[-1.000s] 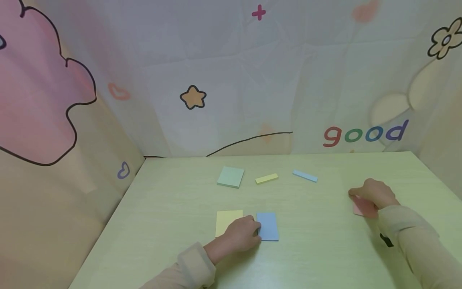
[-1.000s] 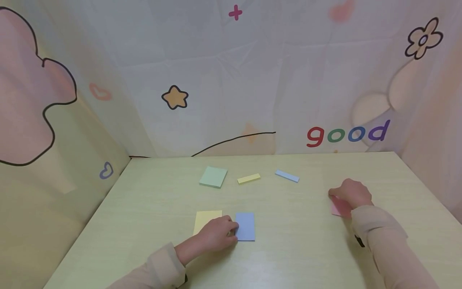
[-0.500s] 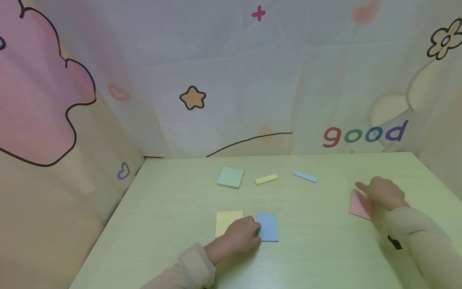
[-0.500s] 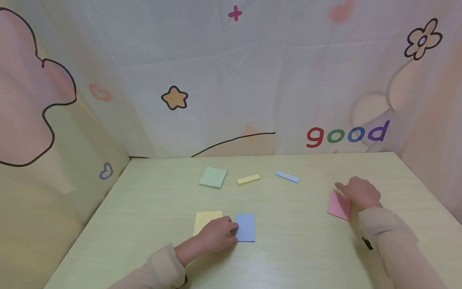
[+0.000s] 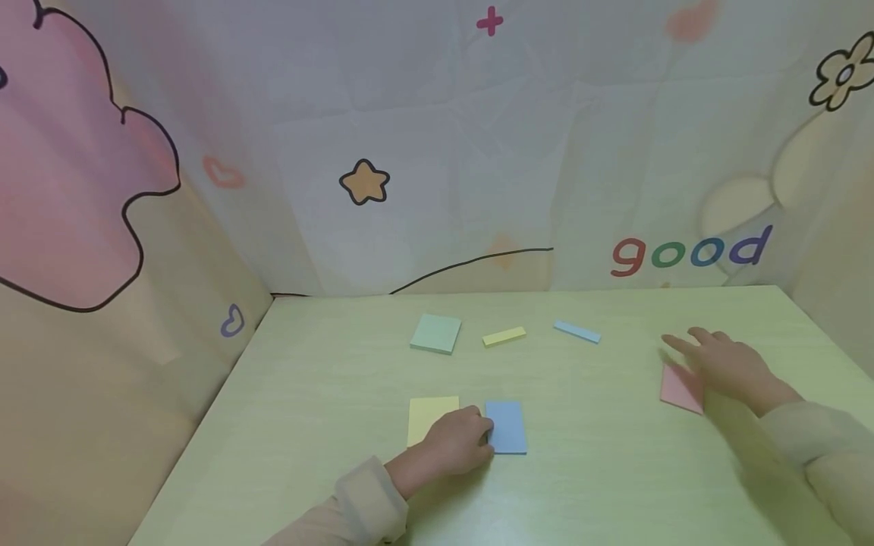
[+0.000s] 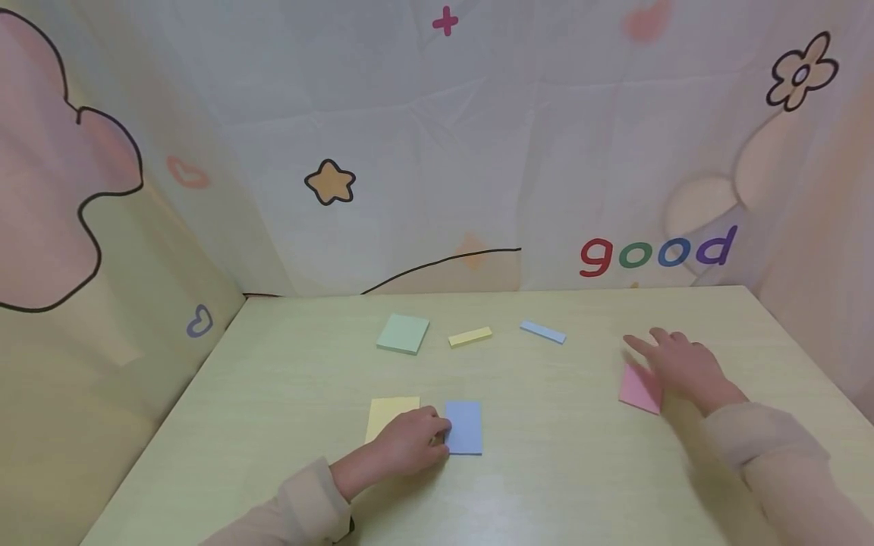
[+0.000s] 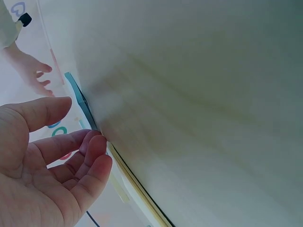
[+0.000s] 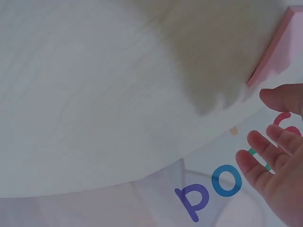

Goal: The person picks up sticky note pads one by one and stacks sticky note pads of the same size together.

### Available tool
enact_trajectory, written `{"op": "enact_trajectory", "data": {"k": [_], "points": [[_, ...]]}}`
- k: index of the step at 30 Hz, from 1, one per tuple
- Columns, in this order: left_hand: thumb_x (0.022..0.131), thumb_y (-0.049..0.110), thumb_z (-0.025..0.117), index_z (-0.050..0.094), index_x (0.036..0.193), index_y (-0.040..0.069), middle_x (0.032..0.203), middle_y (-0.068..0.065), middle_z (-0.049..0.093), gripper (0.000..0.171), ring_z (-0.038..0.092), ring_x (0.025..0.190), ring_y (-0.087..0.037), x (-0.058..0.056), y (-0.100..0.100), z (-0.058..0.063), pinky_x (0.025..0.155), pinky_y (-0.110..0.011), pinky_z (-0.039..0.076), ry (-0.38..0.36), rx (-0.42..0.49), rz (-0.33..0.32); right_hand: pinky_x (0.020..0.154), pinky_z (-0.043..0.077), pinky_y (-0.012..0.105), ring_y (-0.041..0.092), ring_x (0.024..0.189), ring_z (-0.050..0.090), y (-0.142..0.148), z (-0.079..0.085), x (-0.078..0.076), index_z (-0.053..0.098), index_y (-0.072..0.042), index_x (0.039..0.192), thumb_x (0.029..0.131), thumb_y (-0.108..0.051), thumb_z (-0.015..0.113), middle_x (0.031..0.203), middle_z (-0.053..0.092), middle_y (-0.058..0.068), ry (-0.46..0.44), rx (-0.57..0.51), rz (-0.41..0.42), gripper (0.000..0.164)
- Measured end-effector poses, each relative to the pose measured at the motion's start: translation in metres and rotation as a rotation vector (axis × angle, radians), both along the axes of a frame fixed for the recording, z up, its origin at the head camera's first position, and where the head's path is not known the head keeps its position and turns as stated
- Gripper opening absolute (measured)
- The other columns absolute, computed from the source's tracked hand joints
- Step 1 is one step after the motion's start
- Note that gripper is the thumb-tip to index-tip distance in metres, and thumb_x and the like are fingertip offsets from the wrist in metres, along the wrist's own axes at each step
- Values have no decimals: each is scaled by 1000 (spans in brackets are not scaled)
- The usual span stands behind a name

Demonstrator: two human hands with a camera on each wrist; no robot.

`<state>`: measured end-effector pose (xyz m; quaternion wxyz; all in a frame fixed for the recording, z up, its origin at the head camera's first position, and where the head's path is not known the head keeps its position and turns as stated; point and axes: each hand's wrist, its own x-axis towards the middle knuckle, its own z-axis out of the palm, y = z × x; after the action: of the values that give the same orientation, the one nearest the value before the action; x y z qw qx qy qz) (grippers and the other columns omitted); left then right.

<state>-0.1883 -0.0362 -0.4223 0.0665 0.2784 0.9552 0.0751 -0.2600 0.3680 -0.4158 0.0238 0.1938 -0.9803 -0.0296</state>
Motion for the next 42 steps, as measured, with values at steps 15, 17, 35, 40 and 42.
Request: {"op": "enact_trajectory", "data": {"k": [15,17,35,40,42], "points": [[79,23,60,61,79,12,70,4,48,11,36,58,-6,0,0,1,50,-17,31,25,2,-17,79,35,65,47,112,40,-2,-14,8,48,-9,123,77,-5,62,129,41,26,65,139,70,48],[79,23,60,61,79,12,70,4,48,11,36,58,-6,0,0,1,50,-17,31,28,0,-17,79,35,65,46,112,40,-4,-14,8,50,-8,121,74,-1,63,129,42,26,52,143,61,49],[79,24,61,61,80,11,69,4,46,12,36,58,-6,1,0,4,50,-17,30,16,-7,-12,76,35,64,47,107,40,-7,-20,11,48,-1,121,66,-3,67,120,46,29,-20,21,-27,58],[79,24,61,61,79,12,70,4,47,12,36,58,-6,1,0,2,50,-17,31,19,-10,-12,75,36,63,47,107,41,-8,-21,14,49,0,120,69,-6,62,119,47,30,-13,-1,-37,52],[79,24,61,60,79,12,71,4,47,12,36,58,-6,1,0,2,50,-17,31,16,-11,-12,75,36,63,47,108,41,-8,-20,15,49,1,120,70,-6,61,120,46,31,-17,-11,-40,51]]}}
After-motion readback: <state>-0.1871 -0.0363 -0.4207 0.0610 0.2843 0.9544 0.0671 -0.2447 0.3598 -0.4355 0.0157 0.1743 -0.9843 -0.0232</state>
